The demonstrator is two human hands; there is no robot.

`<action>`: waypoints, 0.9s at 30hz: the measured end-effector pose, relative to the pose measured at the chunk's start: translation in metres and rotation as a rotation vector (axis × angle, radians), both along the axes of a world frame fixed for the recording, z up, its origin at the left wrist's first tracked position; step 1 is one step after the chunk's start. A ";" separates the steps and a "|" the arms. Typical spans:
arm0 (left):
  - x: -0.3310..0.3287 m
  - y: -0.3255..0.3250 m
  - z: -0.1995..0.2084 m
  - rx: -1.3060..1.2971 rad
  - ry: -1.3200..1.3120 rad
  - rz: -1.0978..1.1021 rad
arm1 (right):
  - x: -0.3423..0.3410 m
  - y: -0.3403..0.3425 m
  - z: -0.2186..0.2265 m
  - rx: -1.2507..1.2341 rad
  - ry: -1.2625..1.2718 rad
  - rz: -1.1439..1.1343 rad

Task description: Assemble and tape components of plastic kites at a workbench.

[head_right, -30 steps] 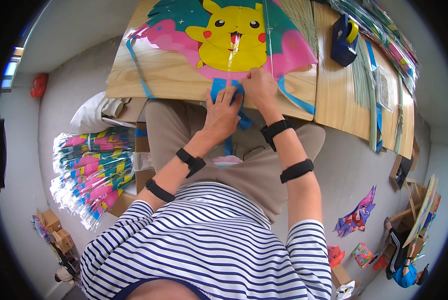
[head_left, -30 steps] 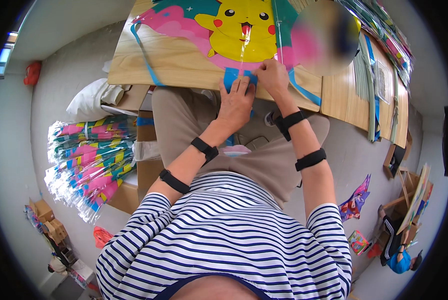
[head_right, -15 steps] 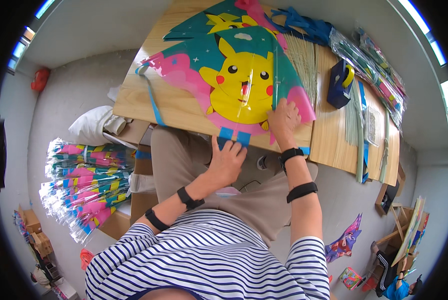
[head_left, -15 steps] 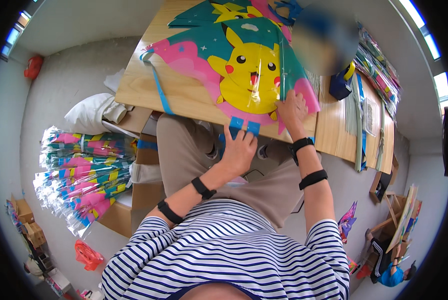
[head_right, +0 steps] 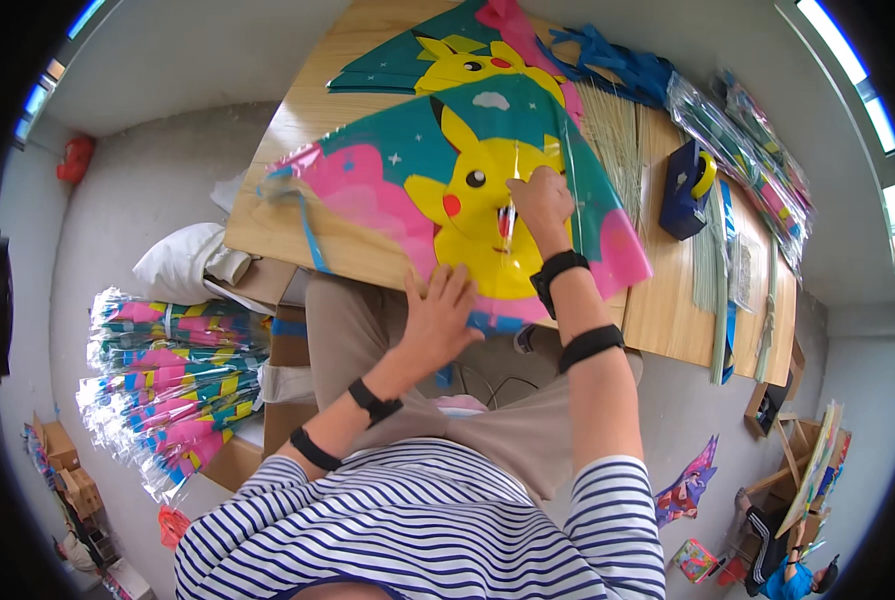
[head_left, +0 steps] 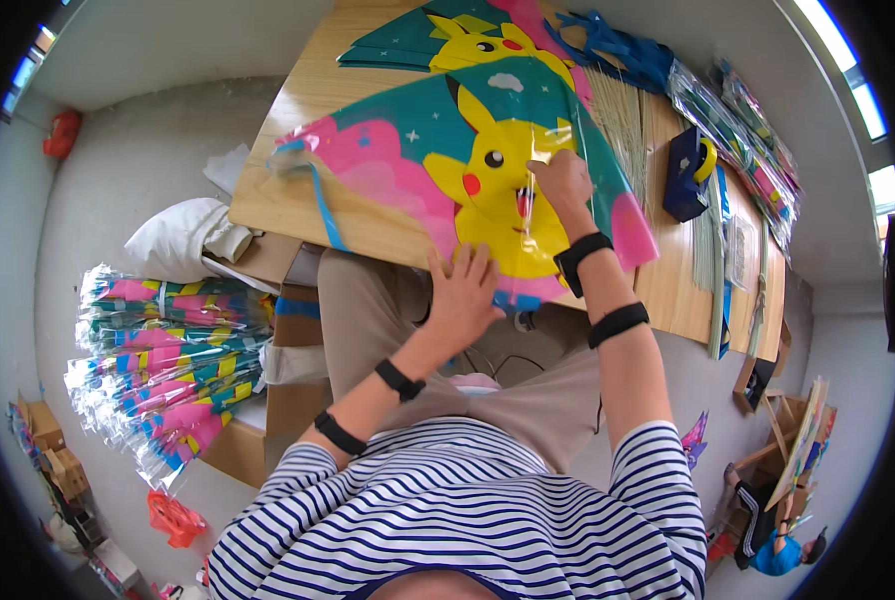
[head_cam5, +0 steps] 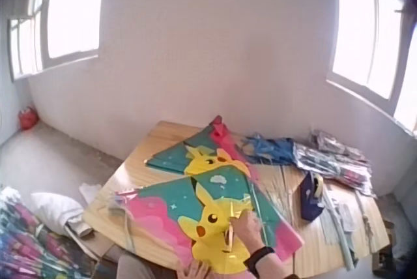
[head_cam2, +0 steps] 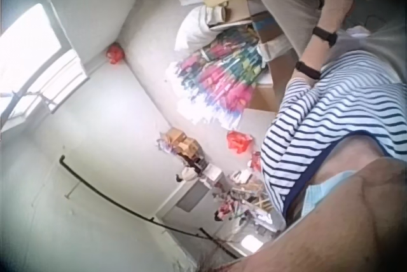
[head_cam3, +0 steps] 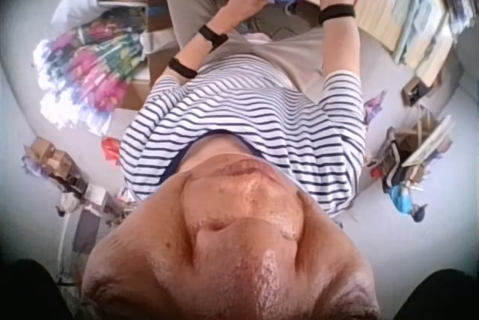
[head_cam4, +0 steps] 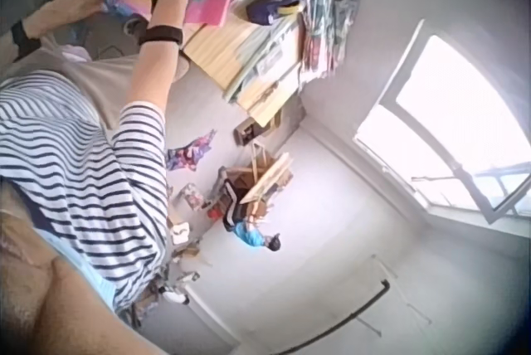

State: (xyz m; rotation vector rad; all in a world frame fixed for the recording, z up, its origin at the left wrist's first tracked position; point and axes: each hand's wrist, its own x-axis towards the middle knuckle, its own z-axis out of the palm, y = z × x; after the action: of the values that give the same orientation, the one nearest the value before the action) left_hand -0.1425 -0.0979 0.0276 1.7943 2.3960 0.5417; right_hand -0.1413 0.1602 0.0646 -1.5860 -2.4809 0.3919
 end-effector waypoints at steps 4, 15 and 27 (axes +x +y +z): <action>0.021 -0.026 0.011 -0.030 -0.009 -0.053 | -0.032 0.005 -0.022 0.036 -0.089 -0.020; 0.014 -0.030 0.011 -0.048 -0.026 -0.115 | -0.031 0.028 -0.034 -0.138 0.044 -0.179; 0.022 -0.037 0.014 -0.046 -0.083 -0.106 | -0.052 0.027 -0.032 -0.081 -0.047 -0.013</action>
State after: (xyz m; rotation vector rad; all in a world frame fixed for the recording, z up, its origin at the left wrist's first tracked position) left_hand -0.1205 -0.1346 0.0412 1.8296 2.2260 0.5346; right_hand -0.1937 0.1873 0.0330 -1.6599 -2.5177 0.4645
